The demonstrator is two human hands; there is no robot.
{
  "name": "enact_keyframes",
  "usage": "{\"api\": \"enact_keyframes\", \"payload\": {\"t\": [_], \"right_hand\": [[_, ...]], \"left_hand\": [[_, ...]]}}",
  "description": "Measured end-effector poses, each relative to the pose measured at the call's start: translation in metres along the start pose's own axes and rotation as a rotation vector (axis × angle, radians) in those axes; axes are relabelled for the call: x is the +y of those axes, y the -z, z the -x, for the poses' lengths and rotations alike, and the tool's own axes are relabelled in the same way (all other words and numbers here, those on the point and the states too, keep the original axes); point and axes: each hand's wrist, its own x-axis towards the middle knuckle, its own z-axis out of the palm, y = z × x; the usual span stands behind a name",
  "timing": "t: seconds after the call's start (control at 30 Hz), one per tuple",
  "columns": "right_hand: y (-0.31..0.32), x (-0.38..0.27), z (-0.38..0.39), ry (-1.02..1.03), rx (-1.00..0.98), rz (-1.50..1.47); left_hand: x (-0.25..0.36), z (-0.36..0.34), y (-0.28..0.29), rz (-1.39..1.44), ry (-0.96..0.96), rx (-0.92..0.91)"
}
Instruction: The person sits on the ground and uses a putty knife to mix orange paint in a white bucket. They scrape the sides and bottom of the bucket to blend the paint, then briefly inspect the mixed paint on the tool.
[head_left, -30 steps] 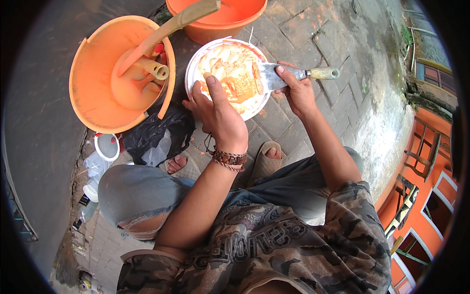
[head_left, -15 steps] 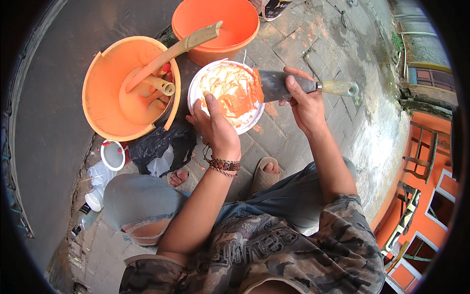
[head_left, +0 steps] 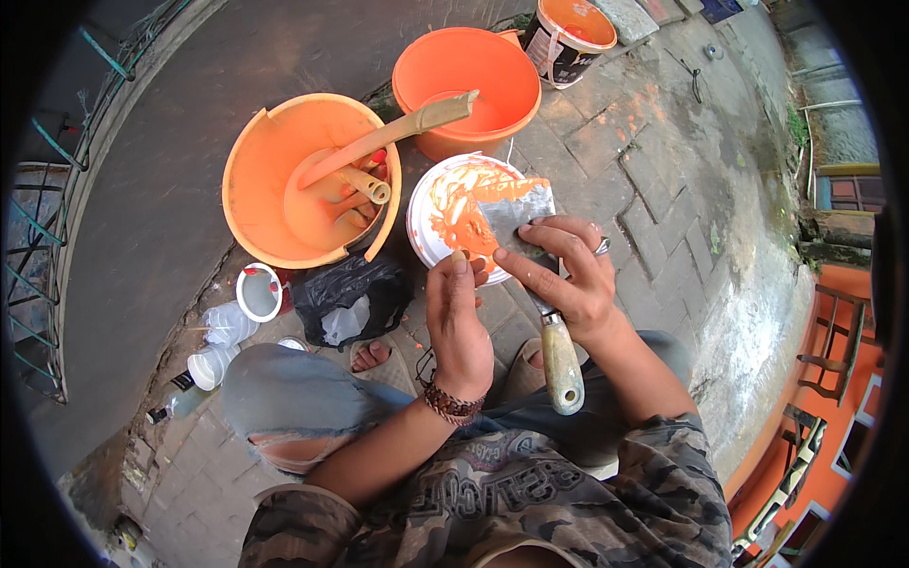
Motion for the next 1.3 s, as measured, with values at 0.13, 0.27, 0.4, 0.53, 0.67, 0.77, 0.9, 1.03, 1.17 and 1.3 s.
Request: {"api": "enact_keyframes", "payload": {"t": [0.13, 0.27, 0.4, 0.53, 0.67, 0.77, 0.9, 1.03, 1.17, 1.3], "right_hand": [[-0.002, -0.006, -0.001, -0.001, 0.015, 0.06], [-0.008, -0.015, -0.008, -0.025, 0.058, 0.072], [-0.008, -0.023, -0.007, -0.043, 0.054, 0.075], [0.009, -0.018, 0.002, -0.135, 0.015, 0.298], [0.01, -0.015, 0.011, -0.291, -0.151, 0.285], [0.007, -0.014, 0.009, -0.308, -0.215, 0.262], [0.004, -0.005, 0.012, -0.239, -0.223, 0.311], [-0.002, 0.01, 0.012, -0.194, -0.155, 0.33], [-0.003, 0.017, 0.013, -0.181, -0.131, 0.358], [-0.008, 0.023, 0.016, -0.211, -0.144, 0.343]], "left_hand": [[0.005, 0.023, 0.005, 0.118, 0.162, -0.382], [0.025, 0.031, 0.012, -0.019, 0.169, -0.518], [0.031, 0.025, 0.028, -0.13, 0.194, -0.519], [0.034, 0.026, 0.037, -0.293, 0.128, -0.427], [0.036, 0.025, 0.037, -0.468, 0.019, -0.351], [0.038, 0.025, 0.037, -0.49, 0.041, -0.359], [0.043, 0.024, 0.04, -0.472, 0.036, -0.33], [0.044, 0.02, 0.047, -0.533, 0.007, -0.345], [0.049, 0.017, 0.049, -0.548, 0.029, -0.345], [0.048, 0.016, 0.053, -0.587, 0.039, -0.354]]}}
